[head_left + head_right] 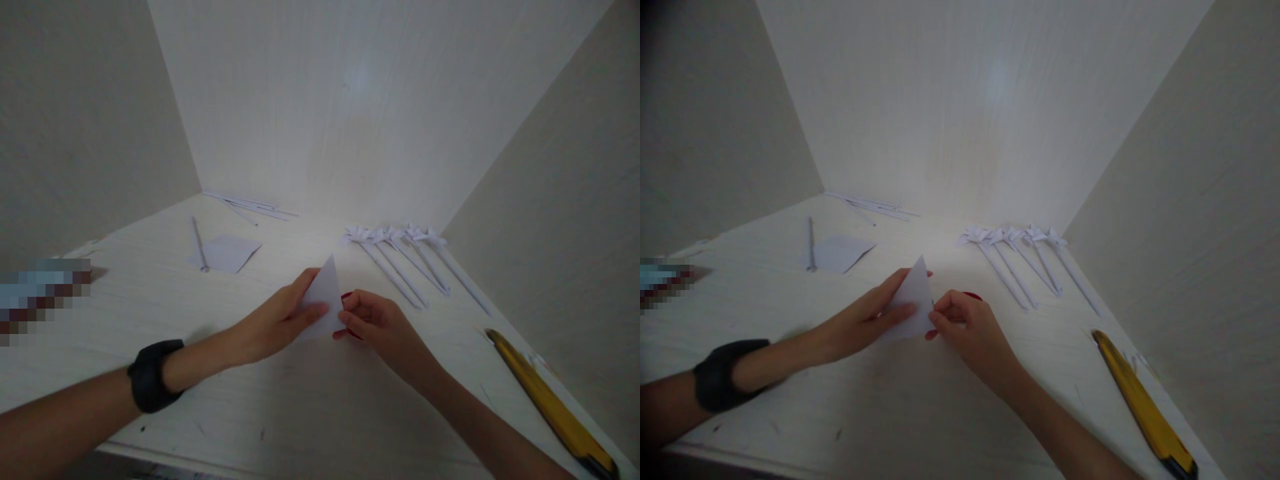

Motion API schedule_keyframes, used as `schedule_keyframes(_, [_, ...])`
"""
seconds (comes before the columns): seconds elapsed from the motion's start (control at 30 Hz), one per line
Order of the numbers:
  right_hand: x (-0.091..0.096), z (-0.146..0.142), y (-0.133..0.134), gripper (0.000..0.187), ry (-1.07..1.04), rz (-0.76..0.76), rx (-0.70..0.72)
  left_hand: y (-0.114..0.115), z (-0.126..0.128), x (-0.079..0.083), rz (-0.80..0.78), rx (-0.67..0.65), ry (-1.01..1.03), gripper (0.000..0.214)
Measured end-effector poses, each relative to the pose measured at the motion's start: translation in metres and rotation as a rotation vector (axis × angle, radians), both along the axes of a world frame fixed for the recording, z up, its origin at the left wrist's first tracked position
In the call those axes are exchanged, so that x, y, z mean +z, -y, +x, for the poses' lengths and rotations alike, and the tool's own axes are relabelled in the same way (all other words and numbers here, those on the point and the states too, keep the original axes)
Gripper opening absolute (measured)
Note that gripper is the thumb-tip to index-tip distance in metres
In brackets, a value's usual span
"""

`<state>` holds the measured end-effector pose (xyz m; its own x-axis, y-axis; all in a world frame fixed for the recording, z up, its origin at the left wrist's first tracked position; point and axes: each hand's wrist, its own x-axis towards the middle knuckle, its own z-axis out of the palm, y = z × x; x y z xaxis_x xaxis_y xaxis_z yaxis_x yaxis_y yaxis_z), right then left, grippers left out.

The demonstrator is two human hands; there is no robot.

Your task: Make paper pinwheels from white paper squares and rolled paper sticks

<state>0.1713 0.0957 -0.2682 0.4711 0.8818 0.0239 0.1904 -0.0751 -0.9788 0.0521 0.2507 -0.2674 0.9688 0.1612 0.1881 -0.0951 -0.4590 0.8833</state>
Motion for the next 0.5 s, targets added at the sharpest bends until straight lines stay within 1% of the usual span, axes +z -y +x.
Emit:
schedule_keyframes(0.03, [0.0000,-0.0002,-0.0001,0.017,0.020,0.002,0.008,0.0013,-0.0010,0.0015,0.027,-0.013,-0.015,0.050])
schedule_keyframes(0.1, [0.0009,-0.0006,0.0000,0.020,0.058,0.004,-0.005,0.0030,-0.0018,0.0026,0.054,-0.034,-0.030,0.076])
schedule_keyframes(0.17, [0.0022,-0.0012,0.0001,0.024,0.076,0.011,-0.033,0.0037,-0.0013,0.0009,0.037,-0.030,-0.030,0.099])
schedule_keyframes(0.23, [0.0035,-0.0021,0.0001,0.027,0.079,0.024,-0.062,0.0038,-0.0001,-0.0023,-0.006,-0.014,-0.041,0.110])
schedule_keyframes(0.3, [0.0044,-0.0028,0.0004,0.029,0.076,0.032,-0.089,0.0037,0.0009,-0.0047,-0.042,0.010,-0.052,0.108])
schedule_keyframes(0.37, [0.0052,-0.0026,0.0011,0.031,0.063,0.037,-0.101,0.0033,0.0017,-0.0048,-0.084,0.013,-0.048,0.098])
schedule_keyframes(0.5, [0.0068,0.0010,0.0036,0.033,0.077,0.024,-0.103,-0.0014,0.0042,-0.0009,-0.250,-0.051,-0.054,0.077])
